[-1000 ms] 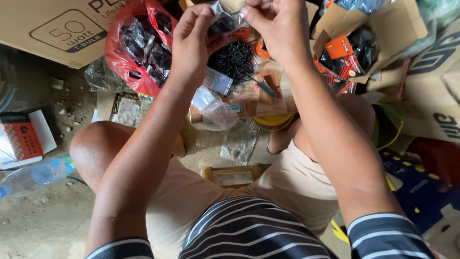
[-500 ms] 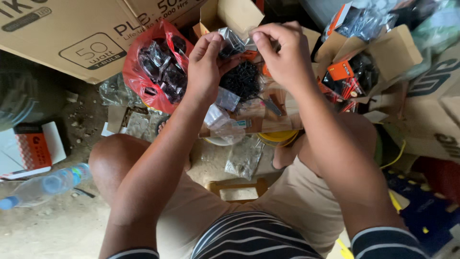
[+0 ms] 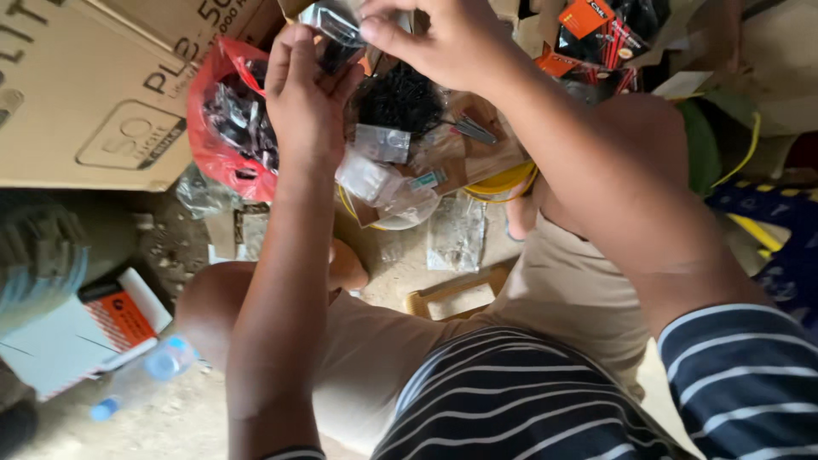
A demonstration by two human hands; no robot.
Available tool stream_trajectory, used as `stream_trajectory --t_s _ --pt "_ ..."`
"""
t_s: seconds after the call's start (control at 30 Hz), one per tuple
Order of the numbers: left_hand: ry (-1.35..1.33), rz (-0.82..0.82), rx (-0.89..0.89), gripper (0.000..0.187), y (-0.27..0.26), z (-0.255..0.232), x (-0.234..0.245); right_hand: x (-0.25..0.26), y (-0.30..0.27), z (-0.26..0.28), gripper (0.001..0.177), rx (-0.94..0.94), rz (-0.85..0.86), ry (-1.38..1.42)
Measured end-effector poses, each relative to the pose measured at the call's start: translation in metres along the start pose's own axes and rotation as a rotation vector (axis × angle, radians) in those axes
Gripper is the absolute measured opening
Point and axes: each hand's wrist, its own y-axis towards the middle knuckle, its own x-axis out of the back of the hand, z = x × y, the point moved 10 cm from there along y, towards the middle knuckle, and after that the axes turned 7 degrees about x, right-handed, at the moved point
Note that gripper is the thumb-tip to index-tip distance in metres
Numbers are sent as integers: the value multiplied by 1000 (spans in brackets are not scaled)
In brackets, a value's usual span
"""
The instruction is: The person sorts through small plastic bags containing black screws and other hardware components, picking up and moving the bags within a cardboard box.
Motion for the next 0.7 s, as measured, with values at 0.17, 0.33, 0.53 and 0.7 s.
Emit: stream_trajectory --t_s 0.17,0.33,0.53,0.7 --pt "-115 -14 -47 1 4 -11 -6 -4 9 9 14 52 56 -14" --pt "-79 -81 -33 12 6 6 15 -17 3 23 18 102 179 -198" --pt "1 -21 71 16 29 28 13 -12 -2 19 17 198 132 -389" --pt "-73 -123 9 9 27 5 24 -6 -14 -60 28 -350 -142 -13"
